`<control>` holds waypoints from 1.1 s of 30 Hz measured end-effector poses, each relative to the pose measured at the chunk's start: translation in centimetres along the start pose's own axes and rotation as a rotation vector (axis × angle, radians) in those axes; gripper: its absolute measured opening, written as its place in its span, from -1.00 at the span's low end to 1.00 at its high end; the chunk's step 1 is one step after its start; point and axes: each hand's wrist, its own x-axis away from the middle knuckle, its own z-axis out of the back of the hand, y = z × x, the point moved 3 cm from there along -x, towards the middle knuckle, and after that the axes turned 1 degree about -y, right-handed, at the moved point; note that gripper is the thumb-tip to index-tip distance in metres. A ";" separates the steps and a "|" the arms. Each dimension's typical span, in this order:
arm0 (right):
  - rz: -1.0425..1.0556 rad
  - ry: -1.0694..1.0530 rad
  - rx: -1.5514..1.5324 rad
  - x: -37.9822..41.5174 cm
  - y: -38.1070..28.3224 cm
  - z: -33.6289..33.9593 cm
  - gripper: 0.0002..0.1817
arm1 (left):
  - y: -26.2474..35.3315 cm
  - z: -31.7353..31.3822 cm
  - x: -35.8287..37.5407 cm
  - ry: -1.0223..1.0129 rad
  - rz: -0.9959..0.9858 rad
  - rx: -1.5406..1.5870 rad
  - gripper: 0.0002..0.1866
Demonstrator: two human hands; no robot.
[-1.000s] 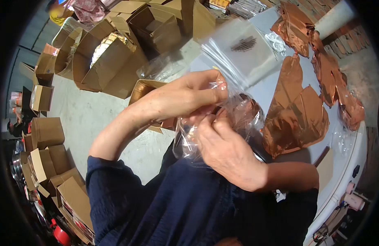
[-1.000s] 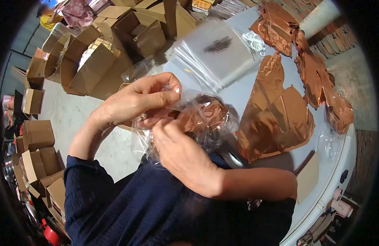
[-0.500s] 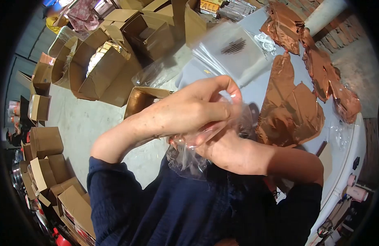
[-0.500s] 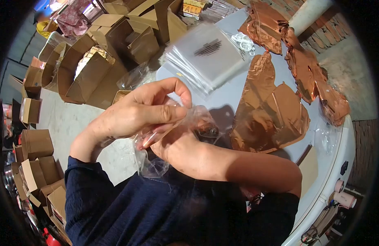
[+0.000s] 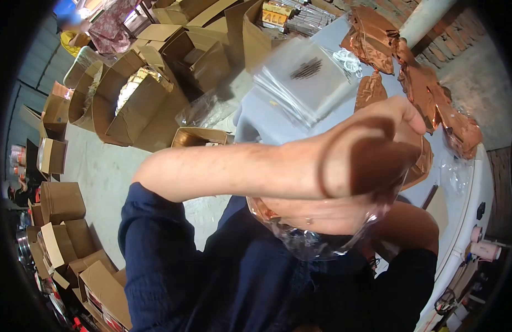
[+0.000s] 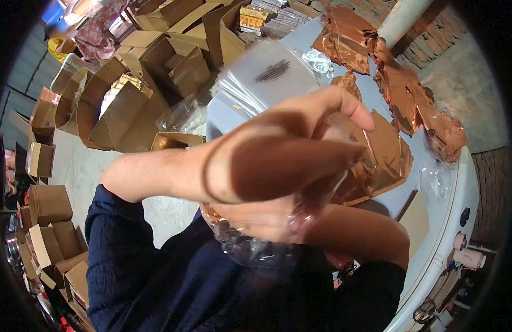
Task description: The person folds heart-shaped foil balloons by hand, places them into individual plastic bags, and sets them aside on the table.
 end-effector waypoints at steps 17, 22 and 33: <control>0.011 0.345 -0.895 5.0 0.9 0.0 -0.12 | -6.3 0.1 -11.7 -0.500 0.767 -0.855 -0.65; -0.020 0.445 -2.135 5.3 1.8 -5.9 -0.23 | -2.8 4.8 -9.4 -0.111 0.741 -0.848 -0.40; -0.055 1.024 -2.259 9.0 4.2 -12.2 -0.43 | -3.5 7.7 11.3 0.449 0.527 -0.396 -0.38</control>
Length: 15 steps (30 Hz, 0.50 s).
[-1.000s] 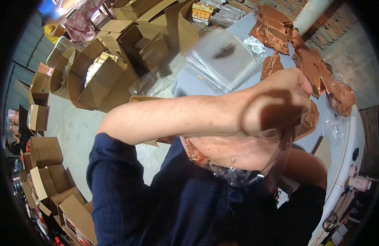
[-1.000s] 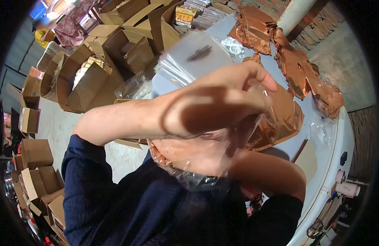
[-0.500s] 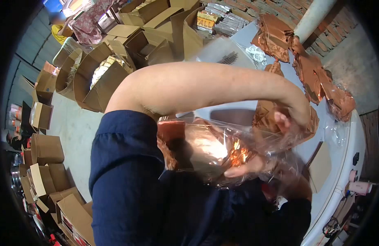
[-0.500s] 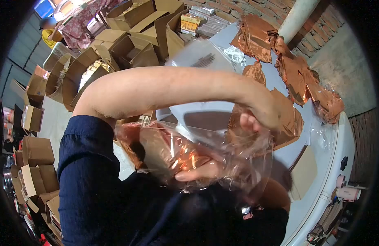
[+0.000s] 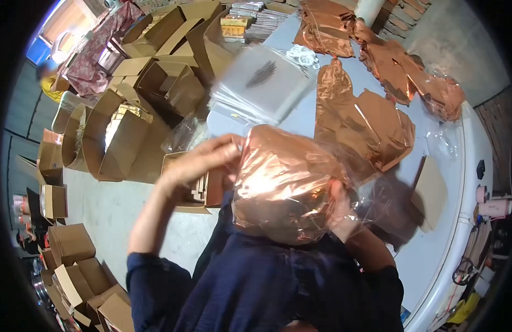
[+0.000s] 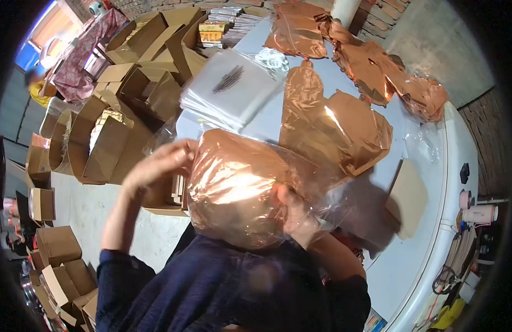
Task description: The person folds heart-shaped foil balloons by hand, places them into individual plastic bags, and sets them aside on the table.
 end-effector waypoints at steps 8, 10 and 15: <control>0.009 0.165 0.289 -1.9 0.3 -0.7 -0.65 | -1.4 -2.8 -1.3 0.479 -0.322 0.168 -0.79; 0.003 0.161 0.134 -1.5 1.1 -0.1 -0.60 | -1.1 -2.7 -1.8 0.527 -0.422 0.127 -0.80; -0.089 0.044 0.351 -1.8 0.8 0.3 -0.60 | -1.4 -3.6 -2.7 0.516 -0.465 -0.001 -0.81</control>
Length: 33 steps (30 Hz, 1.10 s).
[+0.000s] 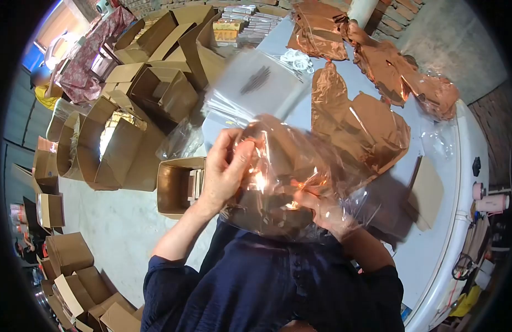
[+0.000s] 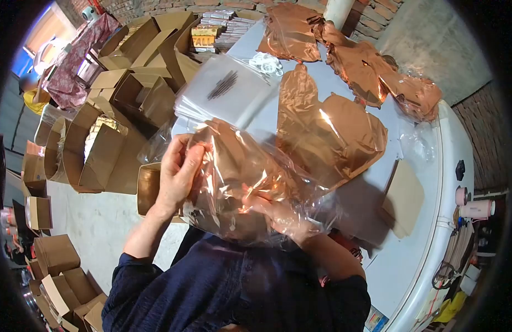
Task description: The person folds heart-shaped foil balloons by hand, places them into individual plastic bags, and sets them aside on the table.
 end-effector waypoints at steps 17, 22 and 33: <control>0.247 0.169 -0.102 -1.2 -3.3 -0.6 -0.79 | 3.2 6.7 -2.6 0.489 -0.055 0.089 -0.79; 0.230 0.287 -0.355 -0.5 -6.1 1.5 -0.76 | 4.6 12.3 -3.7 0.624 -0.230 0.004 -0.76; 0.941 0.490 0.198 2.6 -11.1 9.3 -0.51 | -5.5 45.1 -6.2 1.364 -0.102 -0.705 -0.51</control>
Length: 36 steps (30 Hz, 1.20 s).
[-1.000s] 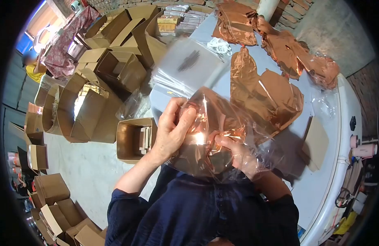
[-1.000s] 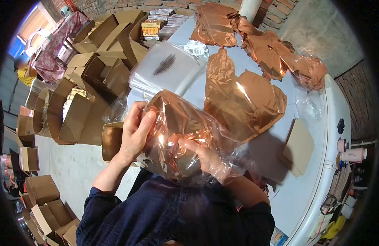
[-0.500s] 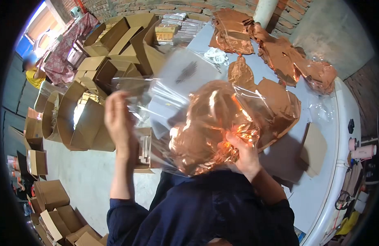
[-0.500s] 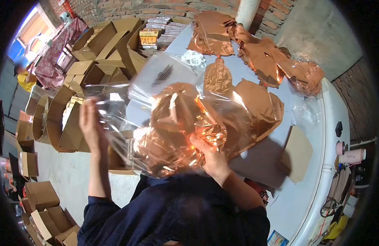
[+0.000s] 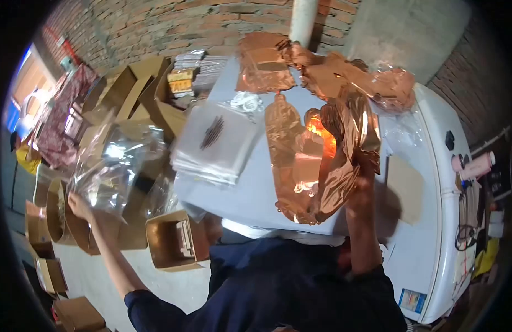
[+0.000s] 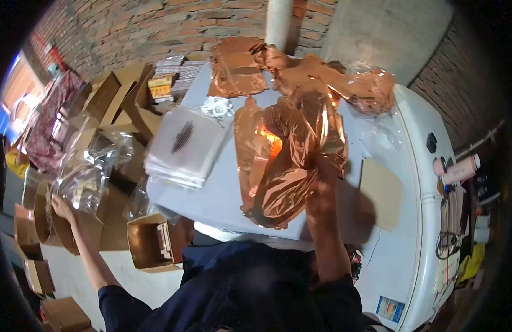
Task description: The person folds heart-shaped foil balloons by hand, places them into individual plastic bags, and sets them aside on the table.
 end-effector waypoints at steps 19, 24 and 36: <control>-0.161 0.201 -0.314 1.0 -2.7 -0.2 -0.44 | -1.9 -10.8 0.5 -0.350 -0.527 0.023 -0.15; -0.267 0.109 -0.284 1.5 -2.1 -1.2 -0.41 | 24.0 -9.8 17.2 -0.671 -0.795 0.411 -0.25; -0.195 -0.095 -0.057 0.2 -3.5 4.3 -0.48 | 51.3 -1.9 45.2 -0.668 -2.089 0.950 -0.54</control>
